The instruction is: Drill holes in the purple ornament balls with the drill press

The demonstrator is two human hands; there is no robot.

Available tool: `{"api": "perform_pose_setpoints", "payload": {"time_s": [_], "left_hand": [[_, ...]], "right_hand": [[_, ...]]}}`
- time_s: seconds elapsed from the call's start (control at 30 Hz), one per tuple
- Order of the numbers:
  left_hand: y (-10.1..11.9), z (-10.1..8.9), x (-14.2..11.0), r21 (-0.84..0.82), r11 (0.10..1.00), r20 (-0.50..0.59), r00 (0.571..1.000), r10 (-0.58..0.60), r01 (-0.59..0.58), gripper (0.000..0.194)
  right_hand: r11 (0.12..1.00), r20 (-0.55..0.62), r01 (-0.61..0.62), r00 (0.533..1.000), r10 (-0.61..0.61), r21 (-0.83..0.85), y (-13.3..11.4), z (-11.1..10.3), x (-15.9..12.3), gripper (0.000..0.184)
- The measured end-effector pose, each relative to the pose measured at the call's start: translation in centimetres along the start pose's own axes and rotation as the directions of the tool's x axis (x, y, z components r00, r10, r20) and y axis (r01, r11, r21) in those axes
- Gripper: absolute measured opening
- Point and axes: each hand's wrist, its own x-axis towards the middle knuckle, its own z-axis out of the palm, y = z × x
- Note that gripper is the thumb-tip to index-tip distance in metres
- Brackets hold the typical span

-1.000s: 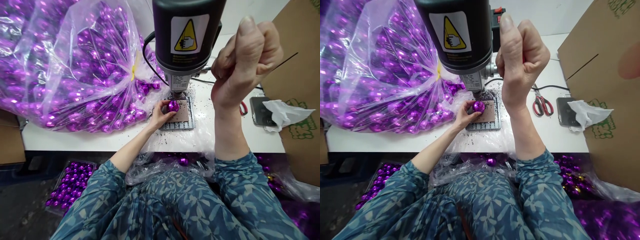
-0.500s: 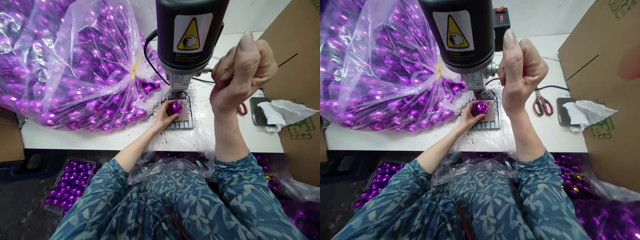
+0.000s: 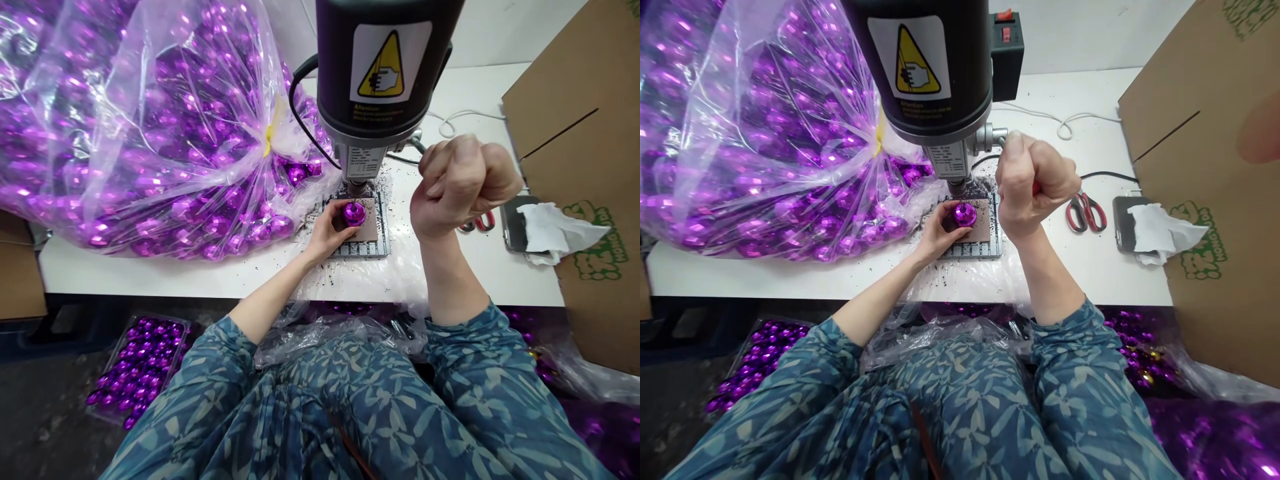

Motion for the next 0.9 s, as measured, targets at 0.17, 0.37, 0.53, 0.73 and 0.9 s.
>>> {"api": "perform_pose_setpoints", "payload": {"time_s": [0.17,0.37,0.53,0.73,0.9], "left_hand": [[-0.1,0.1,0.0,-0.003,1.000,-0.009,1.000,0.017,-0.017,0.059],[-0.1,0.1,-0.1,0.005,1.000,-0.009,1.000,0.022,-0.022,0.058],[-0.1,0.2,0.1,-0.014,1.000,-0.018,1.000,0.019,-0.019,0.057],[1.8,-0.1,-0.7,0.085,0.996,-0.102,0.995,-0.001,0.010,0.055],[6.8,-2.5,-6.6,0.171,0.977,0.292,0.953,0.076,-0.130,0.042]], "right_hand": [[0.998,0.012,0.066,0.998,-0.066,-0.021,1.5,-0.9,-1.0,0.075],[0.990,-0.056,0.143,0.988,-0.144,-0.014,2.8,-0.8,-1.8,0.074],[0.998,-0.096,0.017,0.995,-0.011,0.061,0.2,1.5,2.0,0.069],[0.949,-0.034,-0.263,0.962,0.272,0.177,-1.0,3.9,7.1,0.050],[0.893,-0.028,-0.367,0.922,0.387,0.261,-0.8,4.0,7.5,0.050]]}}
